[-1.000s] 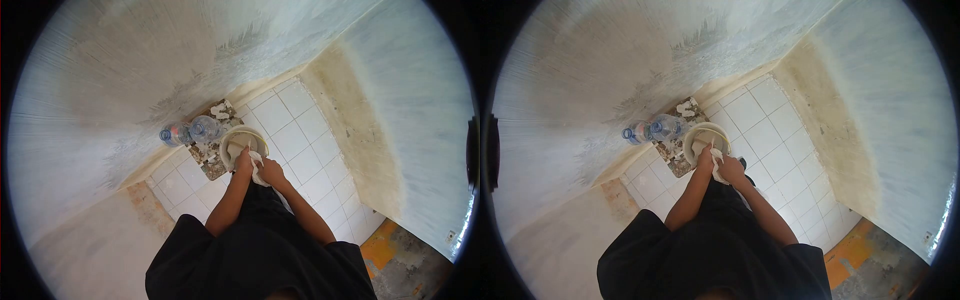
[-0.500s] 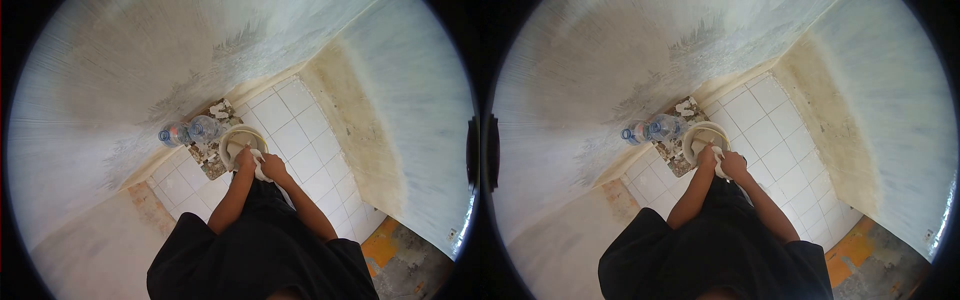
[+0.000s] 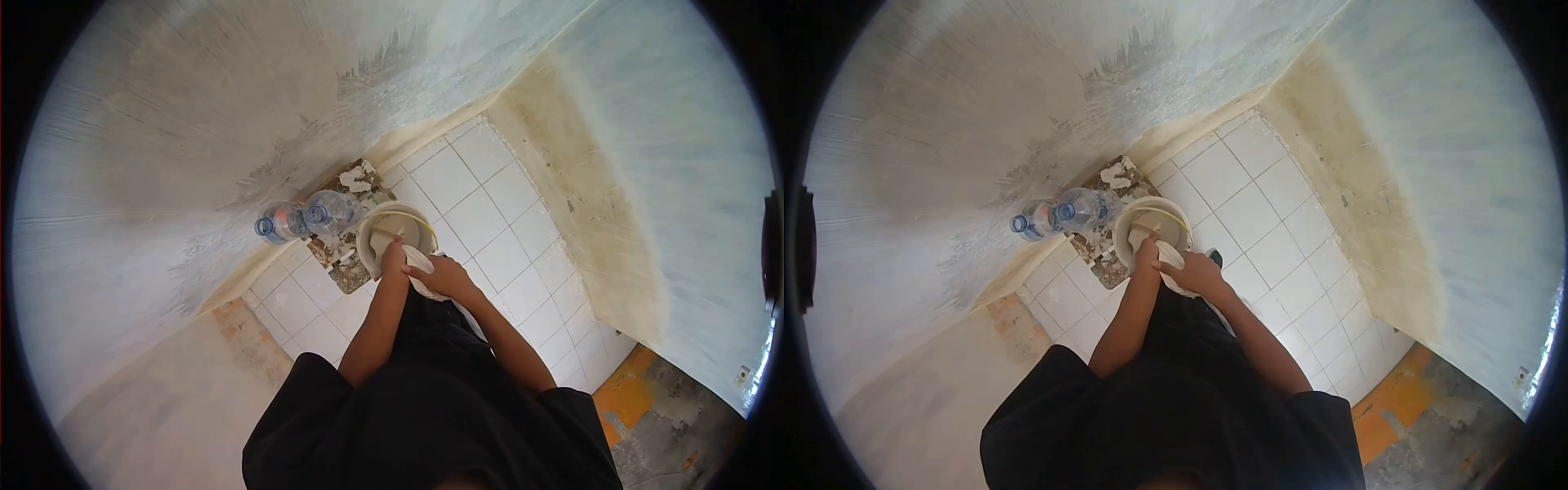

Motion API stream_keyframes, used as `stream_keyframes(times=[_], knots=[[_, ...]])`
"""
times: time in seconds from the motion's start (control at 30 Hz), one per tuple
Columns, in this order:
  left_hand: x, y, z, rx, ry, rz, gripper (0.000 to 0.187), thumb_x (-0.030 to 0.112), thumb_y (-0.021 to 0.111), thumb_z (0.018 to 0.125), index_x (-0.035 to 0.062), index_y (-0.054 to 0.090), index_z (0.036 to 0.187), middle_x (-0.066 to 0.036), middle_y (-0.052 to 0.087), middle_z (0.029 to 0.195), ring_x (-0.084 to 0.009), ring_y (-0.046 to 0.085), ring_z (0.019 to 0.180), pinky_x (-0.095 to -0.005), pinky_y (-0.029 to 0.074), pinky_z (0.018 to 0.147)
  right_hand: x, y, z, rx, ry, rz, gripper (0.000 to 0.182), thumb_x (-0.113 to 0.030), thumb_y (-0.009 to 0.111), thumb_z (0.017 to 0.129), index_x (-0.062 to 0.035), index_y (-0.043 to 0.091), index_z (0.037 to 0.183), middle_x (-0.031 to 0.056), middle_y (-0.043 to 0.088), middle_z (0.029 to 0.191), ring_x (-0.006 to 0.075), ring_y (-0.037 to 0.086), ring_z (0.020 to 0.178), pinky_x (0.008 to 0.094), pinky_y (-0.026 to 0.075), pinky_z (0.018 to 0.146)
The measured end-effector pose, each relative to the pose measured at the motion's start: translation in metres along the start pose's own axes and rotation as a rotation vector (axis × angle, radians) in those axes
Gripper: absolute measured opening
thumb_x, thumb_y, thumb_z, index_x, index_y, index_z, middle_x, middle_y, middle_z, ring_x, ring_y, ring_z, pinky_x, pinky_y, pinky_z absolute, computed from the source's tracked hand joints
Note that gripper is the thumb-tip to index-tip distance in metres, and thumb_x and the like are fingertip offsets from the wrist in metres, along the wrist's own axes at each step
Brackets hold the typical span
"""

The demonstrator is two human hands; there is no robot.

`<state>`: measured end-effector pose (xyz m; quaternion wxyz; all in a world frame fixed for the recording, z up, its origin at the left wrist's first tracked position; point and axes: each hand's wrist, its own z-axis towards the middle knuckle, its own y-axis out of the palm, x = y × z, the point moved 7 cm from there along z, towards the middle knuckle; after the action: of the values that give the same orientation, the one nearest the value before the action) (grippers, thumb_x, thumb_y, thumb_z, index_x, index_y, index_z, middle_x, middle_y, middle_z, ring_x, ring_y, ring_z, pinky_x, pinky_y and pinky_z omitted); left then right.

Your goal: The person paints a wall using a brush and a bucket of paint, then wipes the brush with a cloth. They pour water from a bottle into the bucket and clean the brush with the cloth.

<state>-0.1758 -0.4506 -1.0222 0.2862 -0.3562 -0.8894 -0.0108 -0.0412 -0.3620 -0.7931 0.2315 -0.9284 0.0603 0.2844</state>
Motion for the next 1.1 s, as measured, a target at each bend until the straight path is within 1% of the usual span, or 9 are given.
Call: stream_keyframes(times=[0.07, 0.17, 0.37, 0.47, 0.57, 0.67, 0.77, 0.87, 1.1], knots=[[0.028, 0.003, -0.053, -0.059, -0.181, -0.165, 0.034, 0.029, 0.052, 0.096, -0.0015, 0.064, 0.105, -0.019, 0.066, 0.098, -0.0301, 0.065, 0.096, -0.0395, 0.052, 0.084, 0.005, 0.002, 0.004, -0.015, -0.070, 0.067, 0.070, -0.066, 0.059, 0.079, -0.0021, 0.068, 0.107, 0.0234, 0.069, 0.094, 0.0372, 0.067, 0.088, 0.0433, 0.051, 0.081], [0.039, 0.019, -0.072, -0.208, -0.239, -0.574, 0.033, 0.028, 0.052, 0.098, 0.0019, 0.055, 0.118, -0.013, 0.062, 0.102, -0.0288, 0.063, 0.091, -0.0440, 0.053, 0.079, 0.010, -0.004, 0.011, 0.014, -0.153, 0.028, 0.056, -0.052, 0.064, 0.081, -0.0019, 0.069, 0.106, 0.0234, 0.069, 0.095, 0.0375, 0.067, 0.087, 0.0432, 0.051, 0.081], [0.024, 0.011, -0.056, -0.292, -0.339, -0.563, 0.024, 0.026, 0.045, 0.101, 0.0055, 0.055, 0.106, -0.010, 0.061, 0.094, -0.0282, 0.063, 0.087, -0.0457, 0.053, 0.079, 0.012, -0.002, 0.020, -0.021, -0.268, 0.126, 0.038, -0.032, 0.061, 0.085, 0.0000, 0.068, 0.104, 0.0248, 0.068, 0.095, 0.0390, 0.066, 0.089, 0.0439, 0.049, 0.082], [0.014, 0.006, -0.045, -0.260, -0.312, -0.496, 0.024, 0.028, 0.046, 0.101, 0.0065, 0.056, 0.107, -0.010, 0.062, 0.095, -0.0275, 0.063, 0.087, -0.0450, 0.054, 0.079, 0.019, 0.011, 0.030, -0.005, -0.266, 0.075, 0.037, -0.033, 0.060, 0.086, 0.0013, 0.067, 0.100, 0.0258, 0.067, 0.093, 0.0411, 0.064, 0.089, 0.0445, 0.049, 0.081], [0.019, 0.008, -0.047, -0.307, -0.282, -0.514, 0.032, 0.021, 0.054, 0.098, -0.0027, 0.052, 0.120, -0.014, 0.061, 0.107, -0.0298, 0.064, 0.093, -0.0452, 0.055, 0.079, 0.025, 0.018, 0.034, 0.019, -0.223, 0.055, 0.033, -0.030, 0.062, 0.084, -0.0016, 0.067, 0.100, 0.0242, 0.067, 0.097, 0.0412, 0.064, 0.093, 0.0469, 0.049, 0.085], [0.030, 0.017, -0.071, -0.324, -0.363, -0.472, 0.024, 0.029, 0.048, 0.100, 0.0079, 0.058, 0.106, -0.009, 0.063, 0.095, -0.0269, 0.063, 0.086, -0.0447, 0.054, 0.078, 0.029, 0.018, 0.032, 0.068, -0.224, 0.028, 0.032, -0.030, 0.061, 0.084, -0.0022, 0.067, 0.100, 0.0239, 0.067, 0.096, 0.0411, 0.064, 0.092, 0.0476, 0.050, 0.084], [0.024, 0.021, -0.064, -0.382, -0.363, -0.430, 0.025, 0.031, 0.049, 0.099, 0.0088, 0.060, 0.102, -0.008, 0.063, 0.090, -0.0261, 0.063, 0.082, -0.0439, 0.054, 0.075, 0.032, 0.016, 0.028, 0.019, -0.242, 0.075, 0.034, -0.031, 0.060, 0.086, 0.0010, 0.067, 0.096, 0.0244, 0.067, 0.093, 0.0412, 0.064, 0.089, 0.0459, 0.049, 0.080], [0.016, 0.022, -0.057, -0.401, -0.406, -0.454, 0.033, 0.029, 0.055, 0.098, 0.0031, 0.055, 0.118, -0.012, 0.063, 0.107, -0.0307, 0.063, 0.094, -0.0476, 0.053, 0.081, 0.037, 0.016, 0.026, 0.065, -0.238, 0.054, 0.033, -0.030, 0.060, 0.086, 0.0000, 0.067, 0.097, 0.0234, 0.067, 0.092, 0.0409, 0.064, 0.088, 0.0462, 0.049, 0.080], [0.019, 0.021, -0.052, -0.380, -0.401, -0.397, 0.025, 0.029, 0.058, 0.096, 0.0055, 0.059, 0.106, -0.010, 0.063, 0.097, -0.0288, 0.063, 0.086, -0.0482, 0.053, 0.077, 0.039, 0.016, 0.023, 0.088, -0.235, 0.056, 0.035, -0.031, 0.060, 0.086, -0.0007, 0.068, 0.102, 0.0237, 0.067, 0.093, 0.0411, 0.064, 0.089, 0.0470, 0.049, 0.081]])
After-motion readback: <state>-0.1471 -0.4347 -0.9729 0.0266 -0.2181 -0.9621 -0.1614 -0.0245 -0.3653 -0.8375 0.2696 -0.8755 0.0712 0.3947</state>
